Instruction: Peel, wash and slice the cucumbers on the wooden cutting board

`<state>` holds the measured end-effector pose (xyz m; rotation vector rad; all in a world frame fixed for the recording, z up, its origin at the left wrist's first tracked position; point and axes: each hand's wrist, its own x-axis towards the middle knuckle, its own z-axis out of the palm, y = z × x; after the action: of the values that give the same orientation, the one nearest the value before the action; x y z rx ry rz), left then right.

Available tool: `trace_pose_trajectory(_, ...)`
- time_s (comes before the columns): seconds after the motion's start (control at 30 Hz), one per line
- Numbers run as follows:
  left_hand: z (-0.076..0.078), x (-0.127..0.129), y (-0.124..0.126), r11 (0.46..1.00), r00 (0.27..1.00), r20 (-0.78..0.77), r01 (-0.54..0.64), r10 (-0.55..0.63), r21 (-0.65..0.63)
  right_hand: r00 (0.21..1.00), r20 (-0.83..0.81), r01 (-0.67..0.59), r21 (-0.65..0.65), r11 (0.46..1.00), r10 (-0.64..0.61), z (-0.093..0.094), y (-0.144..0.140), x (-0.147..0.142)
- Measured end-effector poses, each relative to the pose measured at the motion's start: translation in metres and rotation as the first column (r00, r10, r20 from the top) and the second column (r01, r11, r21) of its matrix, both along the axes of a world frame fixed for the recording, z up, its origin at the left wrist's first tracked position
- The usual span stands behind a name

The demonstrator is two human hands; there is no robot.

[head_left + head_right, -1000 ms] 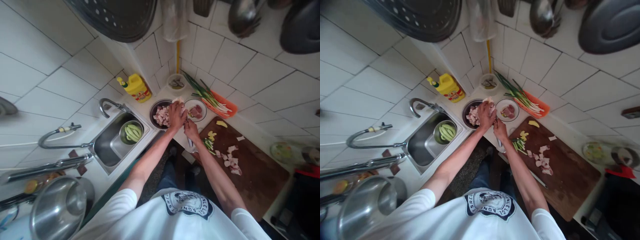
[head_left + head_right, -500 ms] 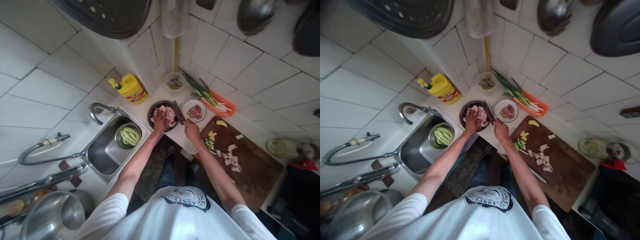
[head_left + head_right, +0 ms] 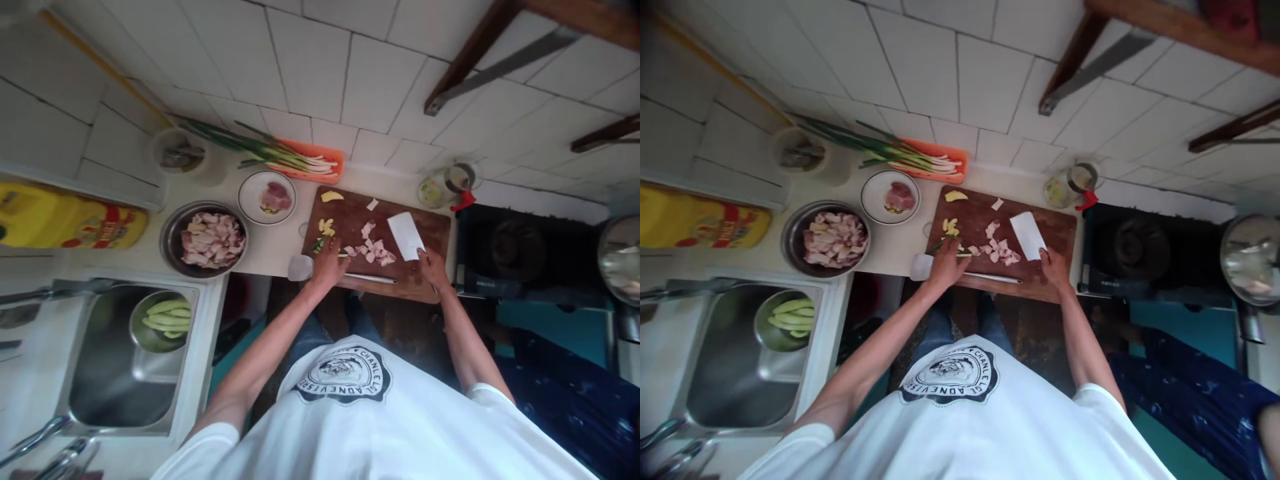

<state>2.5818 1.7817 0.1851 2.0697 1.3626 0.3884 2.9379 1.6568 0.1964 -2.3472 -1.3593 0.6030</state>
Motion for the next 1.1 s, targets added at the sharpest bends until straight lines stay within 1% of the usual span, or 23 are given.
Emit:
trace_pose_trajectory(0.03,-0.004,0.030,-0.008,0.998,0.997,-0.070,0.028,-0.031,-0.048,0.999,0.001,0.035,-0.035,0.999,-0.035,-0.009,-0.020,0.020)
trace_pose_trajectory(0.1,-0.015,0.075,-0.016,0.994,0.978,-0.207,0.013,-0.036,-0.110,0.996,-0.018,0.083,-0.086,0.993,-0.085,-0.027,-0.051,0.045)
trace_pose_trajectory(0.13,-0.021,0.091,-0.017,0.992,0.966,-0.258,-0.007,-0.025,-0.123,0.994,-0.037,0.094,-0.098,0.991,-0.098,-0.036,-0.062,0.051)
trace_pose_trajectory(0.2,-0.029,0.113,-0.018,0.991,0.948,-0.319,-0.050,0.008,-0.122,0.991,-0.088,0.089,-0.118,0.989,-0.099,-0.053,-0.073,0.051)
trace_pose_trajectory(0.27,-0.034,0.127,-0.019,0.992,0.944,-0.330,-0.065,0.024,-0.112,0.990,-0.117,0.059,-0.150,0.987,-0.077,-0.066,-0.073,0.043)
trace_pose_trajectory(0.33,-0.036,0.137,-0.023,0.992,0.948,-0.317,-0.066,0.028,-0.109,0.995,-0.097,0.015,-0.206,0.979,-0.036,-0.075,-0.065,0.033)
trace_pose_trajectory(0.47,-0.042,0.153,-0.037,0.992,0.969,-0.246,-0.067,0.038,-0.111,0.997,-0.025,-0.081,-0.261,0.962,0.077,-0.083,-0.043,0.015)
trace_pose_trajectory(0.57,-0.051,0.163,-0.046,0.991,0.986,-0.153,-0.078,0.060,-0.112,0.989,-0.028,-0.148,-0.271,0.951,0.145,-0.084,-0.028,0.003)
trace_pose_trajectory(0.67,-0.059,0.171,-0.049,0.983,0.993,-0.042,-0.116,0.111,-0.144,0.979,-0.060,-0.205,-0.252,0.946,0.196,-0.084,-0.011,-0.009)
trace_pose_trajectory(0.8,-0.062,0.180,-0.046,0.970,0.977,0.102,-0.166,0.186,-0.179,0.963,-0.147,-0.250,-0.196,0.948,0.224,-0.081,0.010,-0.018)
trace_pose_trajectory(0.9,-0.060,0.183,-0.043,0.962,0.962,0.168,-0.178,0.214,-0.205,0.957,-0.189,-0.248,-0.141,0.958,0.220,-0.074,0.016,-0.018)
trace_pose_trajectory(0.97,-0.056,0.184,-0.042,0.963,0.954,0.214,-0.163,0.210,-0.216,0.961,-0.184,-0.231,-0.114,0.966,0.208,-0.066,0.014,-0.015)
trace_pose_trajectory(1.03,-0.048,0.185,-0.043,0.966,0.942,0.266,-0.148,0.203,-0.213,0.968,-0.159,-0.213,-0.102,0.972,0.196,-0.053,0.010,-0.013)
trace_pose_trajectory(1.1,-0.035,0.183,-0.043,0.971,0.927,0.318,-0.146,0.201,-0.189,0.975,-0.125,-0.194,-0.095,0.976,0.182,-0.035,0.008,-0.015)
